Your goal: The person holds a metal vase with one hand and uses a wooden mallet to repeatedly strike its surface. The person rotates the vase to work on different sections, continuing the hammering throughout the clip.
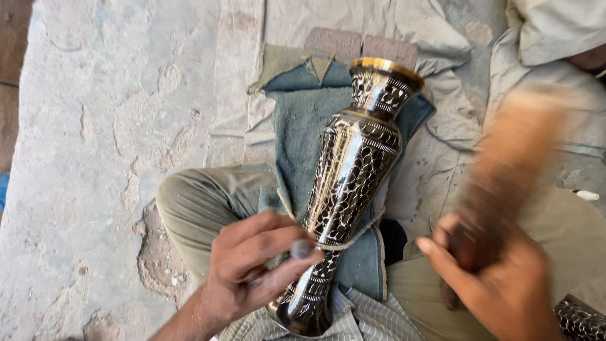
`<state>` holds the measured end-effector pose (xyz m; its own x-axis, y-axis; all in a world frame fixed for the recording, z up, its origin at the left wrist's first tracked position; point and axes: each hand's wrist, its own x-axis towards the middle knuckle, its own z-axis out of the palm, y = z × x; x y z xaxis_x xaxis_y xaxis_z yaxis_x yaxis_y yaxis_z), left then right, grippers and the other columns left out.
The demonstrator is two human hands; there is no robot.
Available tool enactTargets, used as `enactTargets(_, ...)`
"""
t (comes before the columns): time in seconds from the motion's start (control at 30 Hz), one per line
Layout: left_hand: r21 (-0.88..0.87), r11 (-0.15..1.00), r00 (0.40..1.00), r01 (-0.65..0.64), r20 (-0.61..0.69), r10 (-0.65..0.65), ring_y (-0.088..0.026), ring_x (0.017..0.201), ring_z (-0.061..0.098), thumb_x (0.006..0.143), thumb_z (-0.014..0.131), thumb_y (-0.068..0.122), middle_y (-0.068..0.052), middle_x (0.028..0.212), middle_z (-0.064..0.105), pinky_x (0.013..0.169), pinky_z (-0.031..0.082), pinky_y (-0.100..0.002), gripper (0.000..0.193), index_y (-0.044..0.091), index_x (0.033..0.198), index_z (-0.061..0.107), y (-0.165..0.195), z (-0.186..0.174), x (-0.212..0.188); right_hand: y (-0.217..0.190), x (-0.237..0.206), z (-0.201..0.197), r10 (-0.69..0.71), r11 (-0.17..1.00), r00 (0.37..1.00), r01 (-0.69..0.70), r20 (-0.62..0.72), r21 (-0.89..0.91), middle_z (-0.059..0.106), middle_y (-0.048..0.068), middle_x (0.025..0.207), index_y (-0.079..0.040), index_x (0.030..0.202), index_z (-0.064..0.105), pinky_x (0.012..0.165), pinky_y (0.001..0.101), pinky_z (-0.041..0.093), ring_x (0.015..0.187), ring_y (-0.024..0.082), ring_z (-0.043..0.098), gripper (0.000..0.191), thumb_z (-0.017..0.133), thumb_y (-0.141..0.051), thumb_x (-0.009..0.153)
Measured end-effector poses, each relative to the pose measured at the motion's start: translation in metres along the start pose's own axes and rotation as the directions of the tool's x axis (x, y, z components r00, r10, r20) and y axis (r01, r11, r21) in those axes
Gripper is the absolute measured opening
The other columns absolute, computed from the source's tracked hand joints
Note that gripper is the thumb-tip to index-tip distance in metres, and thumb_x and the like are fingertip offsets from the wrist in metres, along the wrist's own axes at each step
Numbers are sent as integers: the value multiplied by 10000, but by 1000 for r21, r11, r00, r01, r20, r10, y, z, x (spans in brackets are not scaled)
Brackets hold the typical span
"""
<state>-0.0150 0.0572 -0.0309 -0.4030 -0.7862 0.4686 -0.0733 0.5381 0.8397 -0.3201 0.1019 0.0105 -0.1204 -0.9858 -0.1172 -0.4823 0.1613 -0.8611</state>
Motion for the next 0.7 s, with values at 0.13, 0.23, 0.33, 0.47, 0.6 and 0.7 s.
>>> enactTargets(0.13,-412,855,869,314,-237,-434,-191,880,731,924,788,61,-126,988,712,760,618,-323,274,-34,1130,633,-20,29,-70,37,46,29,131,929,972,-188,193,318,731,101,1097,25,1182,600,690,342,649,932,185,744,407,706,57,790)
enactTargets(0.23,-688,639,641,345,-325,-696,-201,809,729,915,756,32,-124,912,696,724,623,-325,279,-47,1129,595,-26,56,-97,70,48,47,169,811,962,-259,214,524,704,174,1101,42,1209,586,663,390,645,946,249,725,428,685,106,798)
enactTargets(0.33,-736,592,502,328,-395,-769,-189,762,730,920,731,48,-111,869,699,676,631,-317,269,-25,1131,582,-33,64,-99,86,38,54,208,757,940,-330,271,564,644,203,1148,72,1190,590,685,424,663,1077,277,695,394,675,127,810)
enactTargets(0.47,-782,571,477,249,-415,-775,-173,748,722,919,742,86,-86,853,686,643,627,-303,290,2,1152,592,-48,54,-75,83,33,57,87,788,973,-198,213,584,610,206,1284,106,1133,577,716,449,678,1180,316,675,343,680,130,807)
enactTargets(0.6,-749,526,511,402,-294,-808,-170,701,727,876,763,103,-85,814,702,615,652,-308,285,-11,1105,638,-54,37,-50,77,38,61,144,777,964,-251,225,577,595,200,1323,80,1159,567,702,446,681,1128,328,692,407,658,126,765)
enactTargets(0.7,-608,650,633,456,-293,-717,-123,715,705,886,779,96,-49,833,691,642,649,-275,269,-12,1101,658,-47,25,-39,80,38,65,125,769,950,-275,285,577,614,234,1233,102,1173,569,705,442,687,1078,319,710,404,671,124,782)
